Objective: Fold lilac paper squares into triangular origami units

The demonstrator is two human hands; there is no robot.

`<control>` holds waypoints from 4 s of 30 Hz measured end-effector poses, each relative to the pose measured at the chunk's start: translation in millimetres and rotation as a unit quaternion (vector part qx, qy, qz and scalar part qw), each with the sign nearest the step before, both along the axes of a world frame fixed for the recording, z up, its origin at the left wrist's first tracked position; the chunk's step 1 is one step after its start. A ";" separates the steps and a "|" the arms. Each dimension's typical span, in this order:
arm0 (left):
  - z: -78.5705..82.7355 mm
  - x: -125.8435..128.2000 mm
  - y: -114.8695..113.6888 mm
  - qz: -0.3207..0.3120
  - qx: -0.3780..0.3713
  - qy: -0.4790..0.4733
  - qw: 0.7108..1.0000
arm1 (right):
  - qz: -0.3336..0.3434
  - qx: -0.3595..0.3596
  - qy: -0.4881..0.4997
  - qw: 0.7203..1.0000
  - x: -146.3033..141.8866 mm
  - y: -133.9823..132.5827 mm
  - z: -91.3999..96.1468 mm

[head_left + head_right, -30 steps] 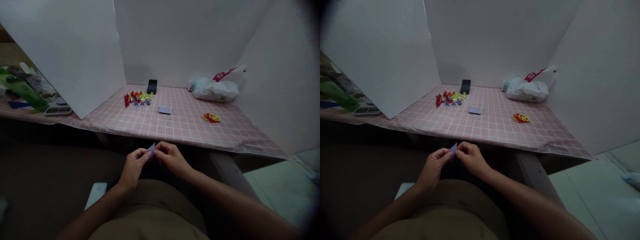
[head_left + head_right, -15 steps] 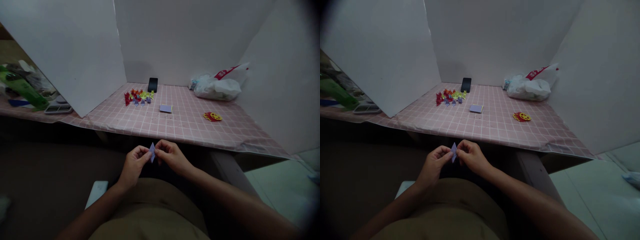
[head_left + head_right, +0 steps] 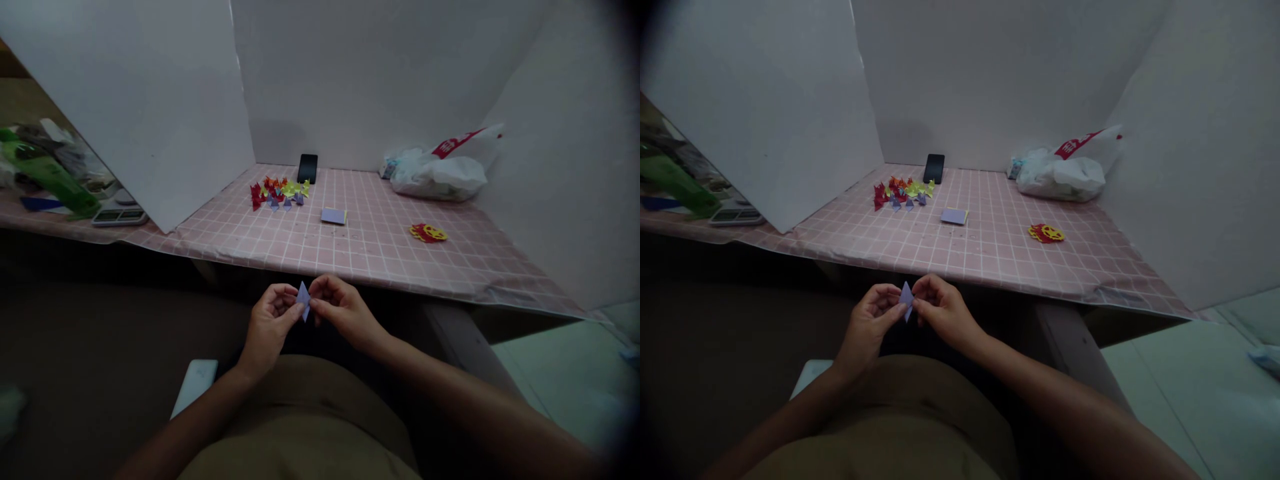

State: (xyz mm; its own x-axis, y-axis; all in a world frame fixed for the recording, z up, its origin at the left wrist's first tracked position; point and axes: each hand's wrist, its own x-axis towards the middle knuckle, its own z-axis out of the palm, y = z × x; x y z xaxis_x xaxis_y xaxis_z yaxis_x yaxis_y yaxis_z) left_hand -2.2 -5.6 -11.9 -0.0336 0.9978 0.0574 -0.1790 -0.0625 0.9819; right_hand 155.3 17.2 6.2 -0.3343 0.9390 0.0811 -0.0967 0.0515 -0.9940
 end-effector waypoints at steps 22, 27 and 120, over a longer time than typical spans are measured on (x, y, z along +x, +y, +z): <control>-2.2 0.6 1.2 0.007 0.020 -0.012 1.000 | -0.003 0.002 0.007 1.000 -1.8 0.5 -5.2; -0.7 0.9 0.7 0.000 0.010 -0.019 1.000 | -0.005 -0.002 0.007 1.000 -2.0 0.0 -5.5; 1.5 -3.7 0.8 -0.098 -0.034 0.091 0.990 | 0.032 -0.019 -0.050 0.998 2.0 0.8 -8.8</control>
State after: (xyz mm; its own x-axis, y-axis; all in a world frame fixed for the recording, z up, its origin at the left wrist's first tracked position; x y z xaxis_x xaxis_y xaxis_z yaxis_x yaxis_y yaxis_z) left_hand -5.9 -4.7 -10.3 0.1658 0.9859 -0.0229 0.0001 0.0232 0.9997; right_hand 157.2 17.9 -2.6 -0.3985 0.9171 0.0086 0.0007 0.0097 -1.0000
